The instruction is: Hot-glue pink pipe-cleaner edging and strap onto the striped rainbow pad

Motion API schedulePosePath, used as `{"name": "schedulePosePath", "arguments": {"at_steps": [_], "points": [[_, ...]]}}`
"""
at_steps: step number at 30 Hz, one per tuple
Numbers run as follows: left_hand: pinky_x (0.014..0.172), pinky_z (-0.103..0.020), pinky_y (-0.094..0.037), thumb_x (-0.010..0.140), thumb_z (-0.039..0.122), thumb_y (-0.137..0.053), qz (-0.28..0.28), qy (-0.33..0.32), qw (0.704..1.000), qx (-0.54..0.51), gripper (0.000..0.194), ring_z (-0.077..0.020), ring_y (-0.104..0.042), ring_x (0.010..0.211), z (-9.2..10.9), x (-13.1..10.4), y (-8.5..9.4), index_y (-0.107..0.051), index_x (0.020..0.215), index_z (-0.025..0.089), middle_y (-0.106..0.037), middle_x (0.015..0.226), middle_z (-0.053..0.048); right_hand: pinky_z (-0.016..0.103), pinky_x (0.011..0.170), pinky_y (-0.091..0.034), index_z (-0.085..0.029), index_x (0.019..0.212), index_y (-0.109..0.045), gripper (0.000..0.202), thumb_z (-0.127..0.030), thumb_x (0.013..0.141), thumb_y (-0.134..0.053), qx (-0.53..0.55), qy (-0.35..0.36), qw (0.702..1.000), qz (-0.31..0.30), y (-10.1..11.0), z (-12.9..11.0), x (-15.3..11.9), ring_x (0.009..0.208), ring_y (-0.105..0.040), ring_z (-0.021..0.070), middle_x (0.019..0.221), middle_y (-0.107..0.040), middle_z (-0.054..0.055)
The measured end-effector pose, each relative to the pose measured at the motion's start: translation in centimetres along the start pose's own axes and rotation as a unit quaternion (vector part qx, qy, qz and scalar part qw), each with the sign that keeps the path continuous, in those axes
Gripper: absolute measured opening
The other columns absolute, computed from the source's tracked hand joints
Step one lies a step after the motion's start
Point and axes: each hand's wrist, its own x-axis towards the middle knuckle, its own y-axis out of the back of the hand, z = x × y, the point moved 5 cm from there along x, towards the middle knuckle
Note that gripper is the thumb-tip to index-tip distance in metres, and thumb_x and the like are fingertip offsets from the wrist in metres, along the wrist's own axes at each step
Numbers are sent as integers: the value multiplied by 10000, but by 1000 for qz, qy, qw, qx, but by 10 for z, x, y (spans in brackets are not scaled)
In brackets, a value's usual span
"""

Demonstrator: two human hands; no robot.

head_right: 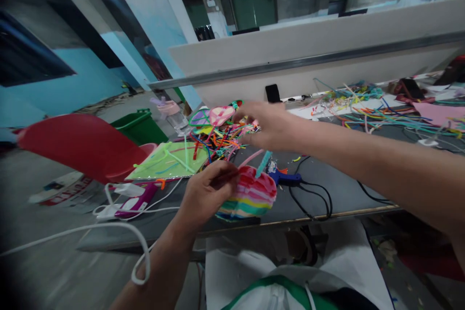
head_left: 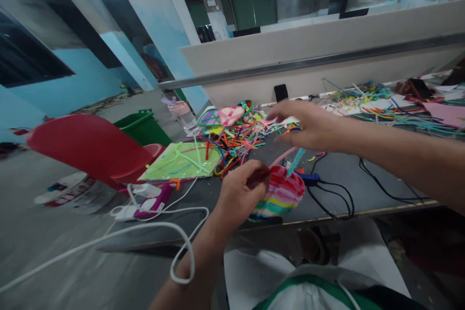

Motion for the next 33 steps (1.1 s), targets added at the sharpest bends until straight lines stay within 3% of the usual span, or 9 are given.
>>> {"name": "schedulePosePath", "arguments": {"at_steps": [2, 3, 5, 7, 12, 17, 21, 28, 33], "points": [[727, -225, -487, 811, 166, -593, 57, 4, 998, 19, 104, -134, -632, 780, -2, 1, 12, -633, 901, 199, -664, 855, 6, 305, 762, -442, -196, 971, -662, 221, -289, 771, -643, 24, 18, 984, 176, 16, -4, -23, 840, -584, 180, 909, -652, 33], [740, -236, -489, 822, 195, -600, 92, 4, 995, 40, 94, -140, -633, 787, -2, 1, 18, -632, 910, 200, -667, 869, 0, 300, 730, -446, -194, 934, -650, 171, -294, 800, -616, 42, 6, 976, 212, 13, -2, -36, 789, -577, 172, 849, -642, 28], [778, -269, -487, 845, 237, -599, 161, -3, 981, 108, 103, -162, -634, 817, -1, 1, 26, -631, 935, 201, -677, 899, -19, 280, 650, -444, -197, 833, -624, 119, -300, 845, -565, 101, -30, 976, 191, -14, 6, -56, 672, -554, 149, 722, -614, 9], [826, -312, -472, 868, 246, -578, 211, -11, 958, 194, 126, -193, -627, 865, 3, 1, 27, -631, 969, 193, -688, 927, -47, 299, 678, -469, -193, 856, -642, 133, -294, 849, -556, 156, -63, 979, 117, -55, 13, -67, 707, -594, 168, 762, -660, 29], [882, -368, -444, 906, 238, -537, 254, -29, 926, 278, 168, -237, -610, 938, 10, 0, 4, -625, 1036, 177, -694, 997, -99, 379, 980, -441, -222, 1086, -670, 286, -337, 857, -544, 316, -92, 931, 160, -113, 18, -58, 1094, -606, 221, 1157, -682, 81], [899, -386, -446, 916, 270, -533, 246, 14, 940, 234, 187, -243, -616, 958, 6, -1, -8, -625, 1045, 170, -694, 1012, -104, 377, 990, -442, -226, 986, -719, 253, -374, 841, -575, 373, -122, 895, 210, -122, 27, -43, 1068, -620, 220, 1111, -704, 68], [825, -327, -492, 904, 251, -535, 193, 65, 976, 82, 198, -197, -648, 893, -4, -4, -12, -642, 1055, 184, -710, 1004, -73, 337, 940, -464, -227, 955, -720, 235, -382, 806, -625, 422, -164, 865, 215, -132, 44, -43, 1000, -635, 199, 1001, -725, 34], [898, -329, -510, 894, 232, -505, 108, 110, 976, -152, 250, -196, -655, 990, -24, -4, -28, -628, 1093, 144, -695, 1068, -97, 293, 790, -502, -197, 944, -704, 307, -352, 684, -757, 588, -189, 775, 134, -142, 56, -38, 839, -650, 165, 905, -728, 26], [879, -329, -518, 866, 191, -501, 63, 97, 975, -191, 233, -186, -654, 970, -31, 9, -40, -612, 1065, 141, -684, 1039, -98, 246, 698, -494, -182, 850, -707, 267, -260, 609, -794, 610, -200, 758, 113, -132, 74, -30, 694, -638, 122, 788, -720, -10]]}}
